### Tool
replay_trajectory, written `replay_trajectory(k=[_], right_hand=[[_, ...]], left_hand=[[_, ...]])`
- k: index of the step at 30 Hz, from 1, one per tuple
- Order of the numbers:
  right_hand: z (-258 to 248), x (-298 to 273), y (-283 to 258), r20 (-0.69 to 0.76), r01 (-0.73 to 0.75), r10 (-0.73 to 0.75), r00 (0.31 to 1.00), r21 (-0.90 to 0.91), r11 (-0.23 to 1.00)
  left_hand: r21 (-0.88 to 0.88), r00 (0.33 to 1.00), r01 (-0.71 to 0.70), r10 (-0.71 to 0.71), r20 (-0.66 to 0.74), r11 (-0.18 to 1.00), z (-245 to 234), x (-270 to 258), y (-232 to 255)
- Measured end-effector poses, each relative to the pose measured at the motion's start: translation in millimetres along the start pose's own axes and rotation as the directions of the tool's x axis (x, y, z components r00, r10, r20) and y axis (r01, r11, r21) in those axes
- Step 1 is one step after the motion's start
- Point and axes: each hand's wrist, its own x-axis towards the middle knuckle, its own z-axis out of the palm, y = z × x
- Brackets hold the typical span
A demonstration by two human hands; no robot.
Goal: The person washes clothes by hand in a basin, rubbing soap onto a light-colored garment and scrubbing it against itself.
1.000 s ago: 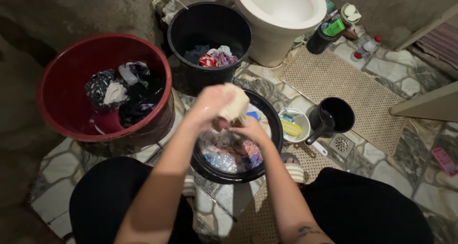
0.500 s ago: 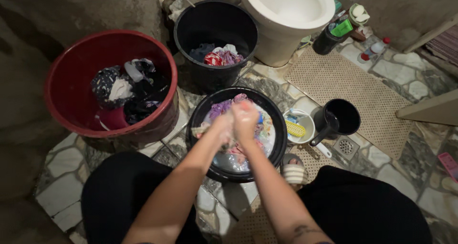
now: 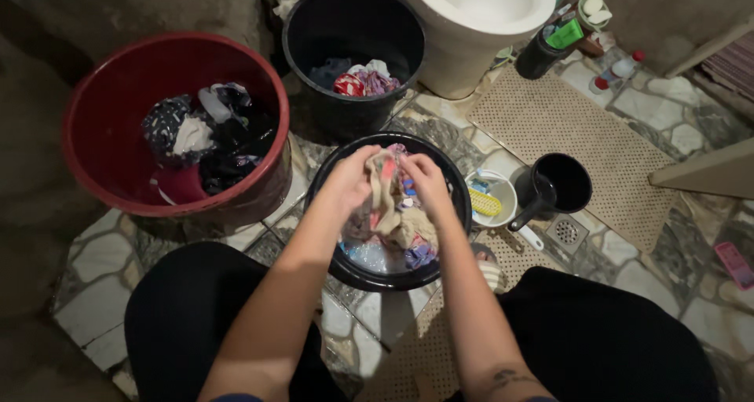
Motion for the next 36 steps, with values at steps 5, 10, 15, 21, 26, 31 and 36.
replay_trajectory(k=[5,10,15,21,26,31,36], right_hand=[[6.1,-18.5,-39.9,0.286,0.128,-0.029,0.958,-0.334,0.934],[-7.9,-0.9,-36.3,0.039,0.252,-0.249,0.968,-0.202,0.946],[-13.5,0.2,-43.3,-0.080,0.444,-0.455,0.887,-0.124,0.887],[26.7,-26.1,-45.9,0.645,0.151,0.067,0.762,-0.277,0.949],[-6.5,16.8,30.2,0.041,-0.170,0.223,0.974,-0.519,0.838],[-64.2,67.5,154.8,0.014,0.097,-0.226,0.974,-0.929,0.357],[-62.7,85.8,172.9,0.345,0.347,0.082,0.935,-0.938,-0.006]], left_hand=[[0.277,0.995,-0.102,0.097,0.029,0.955,-1.3,-12.1,-7.3],[0.862,0.793,-0.310,0.609,0.002,0.401,-19.6,-6.5,-3.5],[0.993,0.667,0.060,0.744,0.035,-0.100,-57.4,-12.3,-1.4],[0.049,0.939,-0.091,0.102,-0.328,0.995,-101.8,44.9,-25.2],[-0.169,0.966,-0.082,0.037,-0.257,0.982,-101.5,48.5,-34.8],[-0.055,0.977,-0.011,-0.001,-0.215,0.998,-79.5,18.7,-29.5],[0.118,0.987,0.060,-0.041,-0.155,0.991,-74.2,7.8,-23.3]])
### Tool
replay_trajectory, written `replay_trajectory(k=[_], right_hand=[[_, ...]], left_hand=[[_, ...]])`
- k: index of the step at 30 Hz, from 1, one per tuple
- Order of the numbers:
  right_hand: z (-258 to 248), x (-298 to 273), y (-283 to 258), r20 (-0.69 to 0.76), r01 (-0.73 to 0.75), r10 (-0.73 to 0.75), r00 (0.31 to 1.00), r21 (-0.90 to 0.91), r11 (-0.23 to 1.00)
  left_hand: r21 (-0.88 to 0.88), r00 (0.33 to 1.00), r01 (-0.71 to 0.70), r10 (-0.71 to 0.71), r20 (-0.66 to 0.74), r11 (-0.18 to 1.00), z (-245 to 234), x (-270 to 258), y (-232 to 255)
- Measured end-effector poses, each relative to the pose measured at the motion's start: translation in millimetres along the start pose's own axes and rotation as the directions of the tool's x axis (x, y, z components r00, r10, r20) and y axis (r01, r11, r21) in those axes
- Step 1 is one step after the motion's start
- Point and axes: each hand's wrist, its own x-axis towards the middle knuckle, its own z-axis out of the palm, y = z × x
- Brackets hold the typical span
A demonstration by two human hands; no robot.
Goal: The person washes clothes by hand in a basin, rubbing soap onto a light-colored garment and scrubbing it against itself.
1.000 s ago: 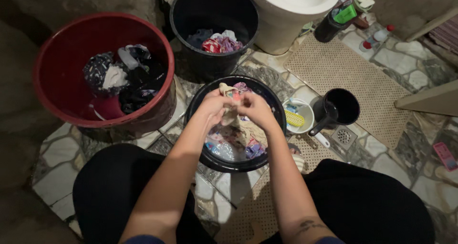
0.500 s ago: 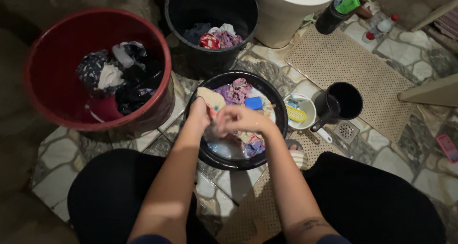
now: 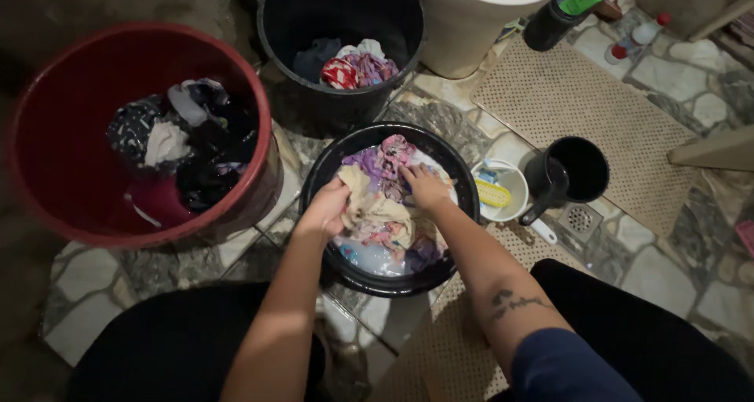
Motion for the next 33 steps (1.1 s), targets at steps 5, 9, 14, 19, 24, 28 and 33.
replay_trajectory(k=[5,9,14,19,24,28,33], right_hand=[[-28.1,-14.6,0.5,0.181,-0.018,0.028,0.983,-0.055,0.998],[1.0,-23.7,17.9,-0.097,-0.100,0.114,0.989,0.143,0.985],[-8.0,6.1,12.5,0.198,-0.013,0.503,0.841,0.938,-0.346],[-92.7,-16.1,-71.7,0.088,0.161,0.413,0.906,0.833,-0.529],[-77.1,-30.2,-124.9,-0.110,0.259,0.562,0.820,0.946,-0.192],[-64.5,-55.8,-100.5,-0.219,0.176,0.574,0.789,0.976,0.130],[-67.8,-98.1,-94.0,0.187,0.165,0.548,0.815,0.833,-0.529]], left_hand=[[0.161,0.983,0.031,-0.060,0.175,0.986,-25.4,18.7,1.8],[0.192,0.980,0.076,-0.109,0.167,0.979,-10.7,-0.9,18.4],[0.301,0.987,-0.040,-0.009,0.160,0.953,9.2,-16.1,35.3],[0.595,0.995,-0.087,0.096,0.016,0.799,61.9,-42.0,44.3],[0.676,0.956,-0.290,0.241,0.169,0.677,126.9,-61.3,21.6],[0.602,0.944,-0.250,0.054,0.324,0.758,182.6,-88.5,23.7],[0.310,0.861,-0.289,0.104,0.498,0.906,214.9,-151.0,66.9]])
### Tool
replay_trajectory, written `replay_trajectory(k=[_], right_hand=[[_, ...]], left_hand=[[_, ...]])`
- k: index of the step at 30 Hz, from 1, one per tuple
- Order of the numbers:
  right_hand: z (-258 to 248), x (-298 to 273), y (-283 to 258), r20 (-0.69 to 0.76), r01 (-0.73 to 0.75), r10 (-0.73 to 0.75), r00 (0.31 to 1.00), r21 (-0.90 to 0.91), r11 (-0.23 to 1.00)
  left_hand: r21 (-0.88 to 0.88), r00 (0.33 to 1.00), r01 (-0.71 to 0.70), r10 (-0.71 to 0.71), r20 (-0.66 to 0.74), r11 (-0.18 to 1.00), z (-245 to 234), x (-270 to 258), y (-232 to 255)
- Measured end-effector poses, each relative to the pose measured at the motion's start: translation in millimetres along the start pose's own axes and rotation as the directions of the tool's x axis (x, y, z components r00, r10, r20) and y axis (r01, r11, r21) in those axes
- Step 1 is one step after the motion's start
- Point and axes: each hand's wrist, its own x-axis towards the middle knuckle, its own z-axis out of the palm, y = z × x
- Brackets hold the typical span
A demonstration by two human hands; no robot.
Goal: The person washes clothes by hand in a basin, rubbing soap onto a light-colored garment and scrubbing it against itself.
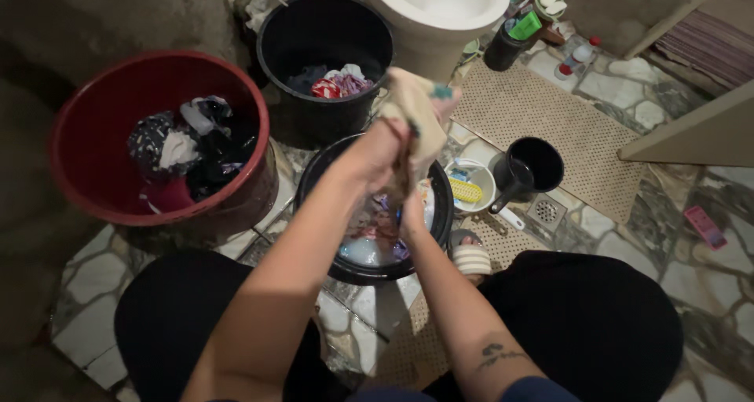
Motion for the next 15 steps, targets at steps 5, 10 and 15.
replay_trajectory(k=[5,10,15], right_hand=[[12.2,-2.9,-19.2,0.240,-0.391,0.315,0.918,0.425,0.816],[95.9,-48.0,-58.9,0.200,-0.322,0.296,0.934,0.111,0.940],[137.9,-87.4,-56.1,0.097,0.243,-0.223,0.970,-0.451,0.859]], left_hand=[[-0.135,0.992,-0.022,0.005,-0.122,0.991,-40.5,-25.4,1.3],[-0.299,0.909,0.238,-0.321,-0.267,0.924,-126.3,-8.9,-118.8],[-0.335,0.862,0.059,-0.217,-0.457,0.940,-182.4,42.0,-214.1]])
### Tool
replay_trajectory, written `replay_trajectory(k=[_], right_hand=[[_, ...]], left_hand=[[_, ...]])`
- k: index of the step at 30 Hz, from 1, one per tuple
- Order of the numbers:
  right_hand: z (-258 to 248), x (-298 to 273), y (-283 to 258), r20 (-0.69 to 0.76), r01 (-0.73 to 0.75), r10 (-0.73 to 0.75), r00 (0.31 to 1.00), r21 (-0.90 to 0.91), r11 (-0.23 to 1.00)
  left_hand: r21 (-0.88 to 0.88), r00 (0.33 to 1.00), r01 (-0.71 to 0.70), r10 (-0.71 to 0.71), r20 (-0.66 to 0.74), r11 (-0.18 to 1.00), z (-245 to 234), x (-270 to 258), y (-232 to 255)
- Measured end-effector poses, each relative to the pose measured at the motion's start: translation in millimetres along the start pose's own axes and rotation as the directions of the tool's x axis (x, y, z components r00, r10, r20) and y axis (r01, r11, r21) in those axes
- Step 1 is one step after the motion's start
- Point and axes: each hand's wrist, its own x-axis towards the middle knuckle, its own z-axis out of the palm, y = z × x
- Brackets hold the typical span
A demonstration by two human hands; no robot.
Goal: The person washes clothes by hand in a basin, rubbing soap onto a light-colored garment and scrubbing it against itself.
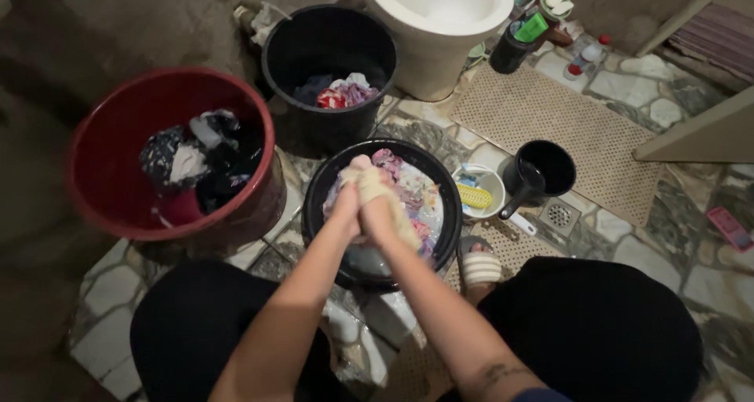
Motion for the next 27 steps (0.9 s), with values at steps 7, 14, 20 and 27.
replay_trajectory(k=[7,14,20,27], right_hand=[[-6.8,29.3,60.6,0.108,-0.026,-0.041,0.993,0.555,0.832],[14.2,3.2,87.1,-0.024,0.170,-0.169,0.985,0.228,0.959],[-21.8,58.6,115.2,0.087,-0.158,0.165,0.982,0.858,0.489],[-38.9,50.7,108.4,0.295,-0.493,0.414,0.861,0.684,0.537]], left_hand=[[-0.071,0.998,-0.001,-0.003,-0.069,0.997,-15.1,22.9,-40.3],[0.061,0.976,0.037,-0.023,-0.217,0.997,-21.1,-3.4,-18.4],[0.152,0.999,-0.027,0.032,-0.031,0.988,-17.2,23.2,-43.0],[0.318,0.988,0.139,-0.108,-0.115,0.938,37.5,-49.4,35.0]])
